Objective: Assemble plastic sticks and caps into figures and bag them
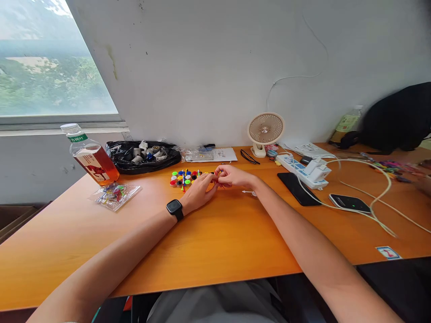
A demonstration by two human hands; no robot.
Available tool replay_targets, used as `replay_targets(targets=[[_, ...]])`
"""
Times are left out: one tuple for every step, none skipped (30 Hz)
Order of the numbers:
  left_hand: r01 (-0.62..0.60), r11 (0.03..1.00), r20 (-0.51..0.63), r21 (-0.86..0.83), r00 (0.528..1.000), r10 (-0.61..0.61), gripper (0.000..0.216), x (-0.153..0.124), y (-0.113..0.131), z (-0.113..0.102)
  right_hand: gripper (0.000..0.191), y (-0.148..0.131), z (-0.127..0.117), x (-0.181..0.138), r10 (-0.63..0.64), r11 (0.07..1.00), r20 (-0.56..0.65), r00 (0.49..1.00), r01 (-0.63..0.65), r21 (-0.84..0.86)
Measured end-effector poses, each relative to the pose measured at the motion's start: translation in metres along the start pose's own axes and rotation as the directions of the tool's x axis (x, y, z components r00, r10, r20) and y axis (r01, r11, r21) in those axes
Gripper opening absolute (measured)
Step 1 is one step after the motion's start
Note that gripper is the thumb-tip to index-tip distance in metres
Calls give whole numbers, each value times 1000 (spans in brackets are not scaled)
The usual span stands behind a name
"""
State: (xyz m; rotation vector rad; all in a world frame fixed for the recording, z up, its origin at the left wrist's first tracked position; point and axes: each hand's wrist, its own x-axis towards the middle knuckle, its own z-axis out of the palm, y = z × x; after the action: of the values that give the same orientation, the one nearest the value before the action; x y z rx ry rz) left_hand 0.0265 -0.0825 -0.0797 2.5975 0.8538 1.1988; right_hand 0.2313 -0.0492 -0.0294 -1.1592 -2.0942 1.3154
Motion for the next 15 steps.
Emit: replay_targets(targets=[[-3, 1000, 4, -2, 1000, 3, 6, 0, 0, 0, 15, 0, 1, 1, -11, 996, -31, 999, 8, -85], [-1, 1000, 6, -3, 1000, 1, 5, -1, -1, 0, 11, -1, 1, 1, -20, 986, -63, 998, 10, -167], [5, 1000, 8, -5, 1000, -5, 4, -1, -1, 0, 7, -1, 1, 2, -27, 972, -93, 995, 4, -237], [14, 1000, 14, -11, 1000, -14, 3, -1, -1, 0, 5, -1, 0, 3, -27, 958, -122, 992, -10, -287], [20, 1000, 31, -22, 999, -19, 2, -2, -1, 0, 6, -1, -2, 4, -22, 947, -153, 988, -29, -319], [21, 999, 60, -38, 998, -19, 3, -2, -1, 1, 8, -1, -4, 5, -10, 937, -189, 982, -57, -345], [18, 998, 100, -54, 995, -13, 4, -2, -1, 1, 11, 0, -7, 5, 2, 922, -232, 973, -92, -376], [13, 998, 142, -65, 990, -4, 5, -2, -1, 2, 13, 1, -10, 5, 16, 904, -278, 960, -133, -407], [5, 998, 177, -65, 984, 7, 6, -2, -1, 2, 15, 3, -13, 5, 31, 885, -319, 947, -175, -432], [-4, 999, 201, -52, 979, 15, 8, -2, -1, 3, 16, 5, -16, 4, 46, 866, -351, 935, -213, -453], [-13, 1000, 211, -20, 977, 17, 10, -1, -1, 3, 19, 7, -18, 4, 61, 849, -373, 926, -244, -469], [-24, 999, 207, 28, 978, 18, 12, -1, -1, 3, 24, 9, -21, 3, 72, 834, -387, 919, -268, -482], [-37, 996, 199, 84, 980, 20, 14, -1, -1, 3, 29, 11, -22, 2, 78, 822, -399, 914, -285, -494], [-50, 988, 188, 143, 982, 22, 16, 0, -1, 3, 33, 12, -24, 2, 77, 810, -411, 909, -297, -506], [-57, 978, 173, 200, 985, 22, 17, 0, 0, 3, 35, 13, -26, 1, 71, 798, -424, 903, -306, -519]])
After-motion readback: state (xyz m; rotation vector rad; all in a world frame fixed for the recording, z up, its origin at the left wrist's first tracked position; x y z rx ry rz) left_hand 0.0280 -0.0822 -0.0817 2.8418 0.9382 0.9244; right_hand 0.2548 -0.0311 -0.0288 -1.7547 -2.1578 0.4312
